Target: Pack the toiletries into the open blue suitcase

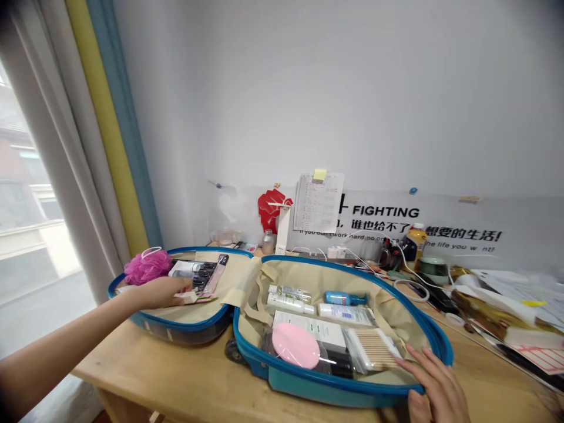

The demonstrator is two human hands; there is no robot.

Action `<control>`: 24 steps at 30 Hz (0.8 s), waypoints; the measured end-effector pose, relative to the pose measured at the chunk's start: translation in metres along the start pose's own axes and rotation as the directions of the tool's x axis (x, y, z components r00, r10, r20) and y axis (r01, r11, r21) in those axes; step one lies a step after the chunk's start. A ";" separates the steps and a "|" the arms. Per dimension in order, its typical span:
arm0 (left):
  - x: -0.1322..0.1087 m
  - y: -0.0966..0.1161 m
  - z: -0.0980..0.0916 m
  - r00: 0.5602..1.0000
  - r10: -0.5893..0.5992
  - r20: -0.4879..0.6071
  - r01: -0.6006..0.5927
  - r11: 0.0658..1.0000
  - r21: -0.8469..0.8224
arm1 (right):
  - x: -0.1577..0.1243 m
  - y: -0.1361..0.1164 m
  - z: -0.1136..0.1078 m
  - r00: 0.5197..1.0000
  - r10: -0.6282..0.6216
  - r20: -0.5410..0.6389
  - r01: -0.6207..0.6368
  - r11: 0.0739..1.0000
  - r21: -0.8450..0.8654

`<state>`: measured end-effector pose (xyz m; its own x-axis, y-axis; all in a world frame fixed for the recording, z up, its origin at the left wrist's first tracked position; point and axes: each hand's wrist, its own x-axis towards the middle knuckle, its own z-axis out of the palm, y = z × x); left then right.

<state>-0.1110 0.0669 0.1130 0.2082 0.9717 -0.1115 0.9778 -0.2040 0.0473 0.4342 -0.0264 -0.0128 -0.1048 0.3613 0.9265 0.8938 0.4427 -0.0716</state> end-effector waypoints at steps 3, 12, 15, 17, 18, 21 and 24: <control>0.011 0.019 -0.028 0.995 0.063 -0.074 -0.068 0.995 -0.067 | -0.002 0.003 0.001 1.000 -0.024 0.007 0.024 1.000 0.000; 0.127 0.173 -0.042 0.931 0.360 -0.061 -0.364 0.927 -0.091 | -0.004 0.004 0.001 1.000 0.027 -0.005 -0.028 0.999 -0.027; 0.155 0.199 -0.024 0.931 0.365 0.016 -0.364 0.931 -0.041 | -0.002 0.001 -0.002 1.000 0.015 -0.011 -0.015 0.999 -0.039; 0.165 0.206 -0.015 0.929 0.367 0.056 -0.367 0.930 -0.010 | 0.001 -0.001 -0.005 1.000 -0.003 0.011 0.003 0.999 -0.050; 0.168 0.207 -0.011 0.928 0.366 0.071 -0.368 0.930 0.005 | 0.002 -0.002 -0.006 1.000 -0.013 0.022 0.014 0.998 -0.058; 0.173 0.208 -0.003 0.928 0.358 0.099 -0.364 0.930 0.048 | 0.003 -0.003 -0.007 0.998 -0.042 0.041 0.045 0.996 -0.076; 0.174 0.208 0.003 0.925 0.360 0.121 -0.370 0.925 0.081 | 0.003 -0.003 -0.005 0.998 -0.059 0.030 0.061 0.996 -0.072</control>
<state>0.1284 0.1929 0.1006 0.5471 0.8112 -0.2065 0.8297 -0.5582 0.0051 0.4335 -0.0309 -0.0074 -0.1702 0.3591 0.9177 0.9149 0.4034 0.0118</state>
